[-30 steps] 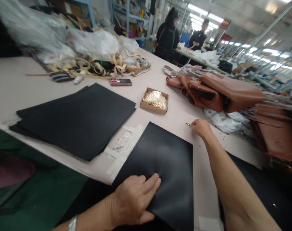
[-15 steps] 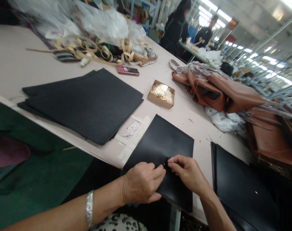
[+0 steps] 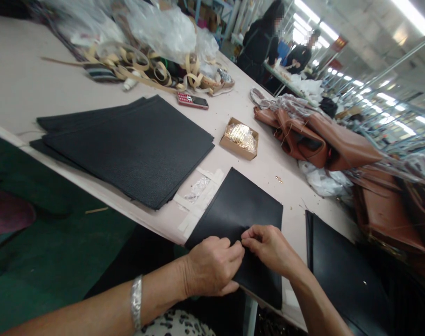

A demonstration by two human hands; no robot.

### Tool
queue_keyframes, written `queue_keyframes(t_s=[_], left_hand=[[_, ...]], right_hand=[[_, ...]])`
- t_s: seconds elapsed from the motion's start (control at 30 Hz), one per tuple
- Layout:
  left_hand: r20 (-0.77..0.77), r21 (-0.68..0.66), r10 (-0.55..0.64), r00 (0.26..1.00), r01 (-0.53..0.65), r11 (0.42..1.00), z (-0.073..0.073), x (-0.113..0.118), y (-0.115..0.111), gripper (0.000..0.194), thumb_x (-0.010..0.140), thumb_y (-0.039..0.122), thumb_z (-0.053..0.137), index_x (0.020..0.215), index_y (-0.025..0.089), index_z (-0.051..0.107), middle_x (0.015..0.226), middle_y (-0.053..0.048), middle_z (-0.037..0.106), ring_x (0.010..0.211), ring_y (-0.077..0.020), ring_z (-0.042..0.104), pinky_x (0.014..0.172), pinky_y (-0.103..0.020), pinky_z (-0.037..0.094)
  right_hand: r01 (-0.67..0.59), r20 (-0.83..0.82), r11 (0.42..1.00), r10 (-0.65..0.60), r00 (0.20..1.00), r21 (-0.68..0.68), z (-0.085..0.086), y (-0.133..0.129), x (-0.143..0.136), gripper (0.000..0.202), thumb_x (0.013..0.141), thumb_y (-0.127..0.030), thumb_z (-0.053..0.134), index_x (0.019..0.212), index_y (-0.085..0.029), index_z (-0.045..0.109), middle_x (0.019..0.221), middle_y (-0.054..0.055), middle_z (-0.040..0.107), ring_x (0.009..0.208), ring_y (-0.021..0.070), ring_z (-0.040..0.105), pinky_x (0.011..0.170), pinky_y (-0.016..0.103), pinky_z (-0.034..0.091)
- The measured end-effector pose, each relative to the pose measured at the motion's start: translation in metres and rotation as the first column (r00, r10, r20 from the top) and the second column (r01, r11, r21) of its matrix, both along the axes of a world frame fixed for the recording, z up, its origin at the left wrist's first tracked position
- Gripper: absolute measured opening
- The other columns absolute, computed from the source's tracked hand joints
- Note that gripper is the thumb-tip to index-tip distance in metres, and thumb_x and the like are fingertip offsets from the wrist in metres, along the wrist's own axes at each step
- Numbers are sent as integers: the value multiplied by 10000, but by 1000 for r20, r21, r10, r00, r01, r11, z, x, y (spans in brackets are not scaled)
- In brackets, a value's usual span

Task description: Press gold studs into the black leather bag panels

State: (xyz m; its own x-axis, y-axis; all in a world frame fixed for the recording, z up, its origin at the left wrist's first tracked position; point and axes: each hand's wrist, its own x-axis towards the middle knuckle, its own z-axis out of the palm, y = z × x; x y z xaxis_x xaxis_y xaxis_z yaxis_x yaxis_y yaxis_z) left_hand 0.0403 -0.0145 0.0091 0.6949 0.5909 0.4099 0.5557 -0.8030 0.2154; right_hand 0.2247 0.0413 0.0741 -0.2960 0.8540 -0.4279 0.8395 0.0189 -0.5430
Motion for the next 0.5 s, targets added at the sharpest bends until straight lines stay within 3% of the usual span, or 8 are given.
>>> queue_keyframes(t_s=[0.23, 0.37, 0.5], left_hand=[[-32, -55, 5, 999, -7, 998, 1, 0, 0, 523, 801, 513, 632, 1135, 112, 599, 1084, -92, 650, 738, -215, 563, 519, -367, 419], [3, -67, 13, 1000, -13, 998, 0, 0, 0, 548, 781, 504, 665, 1154, 108, 605, 1096, -79, 668, 754, -218, 569, 553, -371, 428], [52, -41, 17, 998, -15, 999, -5, -1, 0, 509, 791, 380, 650, 1206, 94, 586, 1116, -87, 679, 784, -217, 582, 625, -368, 440]], right_hand=[[5, 54, 982, 5, 999, -187, -3, 20, 1, 101, 755, -260, 609, 741, -186, 676, 583, -10, 628, 541, 122, 570, 491, 214, 386], [-22, 96, 983, 40, 995, -181, 3, 28, -6, 59, 728, -234, 641, 696, -186, 656, 561, -18, 623, 524, 108, 565, 470, 201, 349], [-10, 193, 982, 47, 980, -187, 15, 33, -16, 79, 690, -232, 709, 668, -194, 644, 555, -28, 628, 527, 106, 565, 460, 198, 325]])
